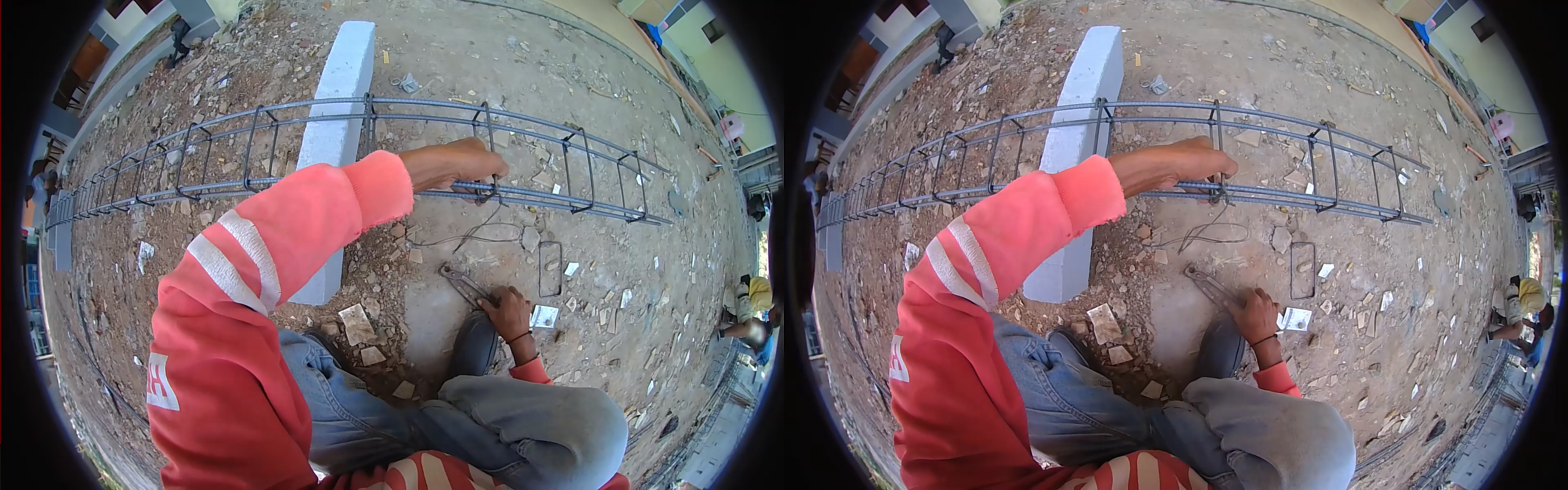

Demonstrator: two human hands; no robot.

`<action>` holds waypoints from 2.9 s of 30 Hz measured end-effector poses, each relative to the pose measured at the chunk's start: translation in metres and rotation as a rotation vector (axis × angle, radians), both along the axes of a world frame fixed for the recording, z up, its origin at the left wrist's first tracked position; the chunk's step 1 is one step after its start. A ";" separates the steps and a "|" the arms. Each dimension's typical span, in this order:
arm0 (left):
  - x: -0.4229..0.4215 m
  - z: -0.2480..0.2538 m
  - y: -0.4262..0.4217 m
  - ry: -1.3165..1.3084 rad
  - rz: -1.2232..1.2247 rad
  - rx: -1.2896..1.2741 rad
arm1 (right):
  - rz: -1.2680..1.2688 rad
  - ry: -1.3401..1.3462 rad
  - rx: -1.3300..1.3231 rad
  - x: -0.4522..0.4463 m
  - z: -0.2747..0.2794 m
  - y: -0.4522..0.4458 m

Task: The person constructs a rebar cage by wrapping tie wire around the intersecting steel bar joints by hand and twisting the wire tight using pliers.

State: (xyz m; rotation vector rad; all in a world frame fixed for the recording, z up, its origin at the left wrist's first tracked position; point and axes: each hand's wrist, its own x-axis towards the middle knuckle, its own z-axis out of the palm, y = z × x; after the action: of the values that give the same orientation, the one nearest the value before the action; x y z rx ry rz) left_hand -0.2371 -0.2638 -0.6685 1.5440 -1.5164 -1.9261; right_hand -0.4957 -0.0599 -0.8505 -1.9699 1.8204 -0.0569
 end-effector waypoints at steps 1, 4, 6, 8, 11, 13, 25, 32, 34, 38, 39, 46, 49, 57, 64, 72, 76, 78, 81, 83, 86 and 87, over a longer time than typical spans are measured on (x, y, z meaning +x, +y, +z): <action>0.000 -0.001 0.000 0.002 -0.001 -0.001 | 0.044 -0.020 0.153 0.000 0.001 -0.006; 0.000 -0.007 -0.001 0.065 0.030 0.020 | 0.219 -0.143 0.106 -0.003 -0.024 -0.016; 0.000 -0.004 0.000 0.037 0.011 0.022 | 0.180 -0.290 0.023 0.009 -0.010 -0.014; 0.004 0.001 0.005 0.041 0.018 0.009 | 0.144 -0.440 -0.075 0.013 0.005 -0.017; 0.001 -0.009 -0.002 0.092 0.016 0.017 | -0.238 -0.813 0.418 0.000 0.017 -0.016; -0.002 -0.017 -0.005 0.119 0.007 0.024 | -0.212 -1.259 0.231 -0.008 0.022 -0.012; 0.000 -0.016 -0.007 0.094 -0.081 0.007 | 0.279 -0.105 -0.146 0.013 0.243 -0.047; -0.002 -0.018 -0.007 0.108 -0.057 -0.004 | 0.478 0.007 -0.109 0.032 0.258 -0.063; 0.000 -0.018 -0.006 0.124 -0.073 -0.038 | 0.475 0.009 -0.073 0.032 0.262 -0.066; -0.002 -0.016 -0.004 0.109 -0.067 -0.049 | 0.464 0.031 -0.044 0.033 0.263 -0.069; -0.001 -0.016 -0.005 0.100 -0.075 -0.054 | 0.465 0.034 -0.045 0.033 0.263 -0.069; -0.001 -0.014 -0.003 0.096 -0.060 -0.076 | 0.457 0.088 0.028 0.036 0.272 -0.074; -0.002 -0.018 -0.006 0.096 -0.073 -0.079 | 0.440 0.092 0.055 0.041 0.278 -0.077; -0.003 -0.017 -0.003 0.128 -0.046 -0.080 | 0.452 0.125 0.024 0.047 0.279 -0.082; -0.005 -0.017 -0.005 0.091 -0.051 -0.067 | 0.430 0.132 -0.011 0.044 0.261 -0.070; -0.001 -0.017 -0.005 0.120 -0.076 -0.062 | 0.431 0.033 0.050 0.038 0.262 -0.072; -0.007 -0.027 -0.011 0.099 -0.067 -0.032 | 0.412 -0.018 0.064 0.037 0.263 -0.072; -0.009 -0.026 -0.011 0.095 -0.055 -0.031 | 0.412 -0.016 0.066 0.035 0.262 -0.073; -0.006 -0.022 -0.009 0.100 -0.040 -0.031 | 0.422 -0.003 0.075 0.032 0.258 -0.073; -0.004 -0.019 -0.007 0.110 -0.048 -0.035 | 0.423 0.007 0.081 0.030 0.257 -0.072; -0.001 -0.017 -0.005 0.126 -0.064 -0.054 | 0.424 0.002 0.091 0.030 0.257 -0.072; -0.001 -0.016 -0.004 0.136 -0.062 -0.055 | 0.412 -0.002 0.090 0.029 0.255 -0.072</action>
State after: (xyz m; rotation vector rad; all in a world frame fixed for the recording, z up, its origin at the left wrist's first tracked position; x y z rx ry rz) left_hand -0.2379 -0.2682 -0.6850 1.3295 -1.5622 -1.9616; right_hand -0.4670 -0.1322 -0.5951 -2.2328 1.3567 0.1488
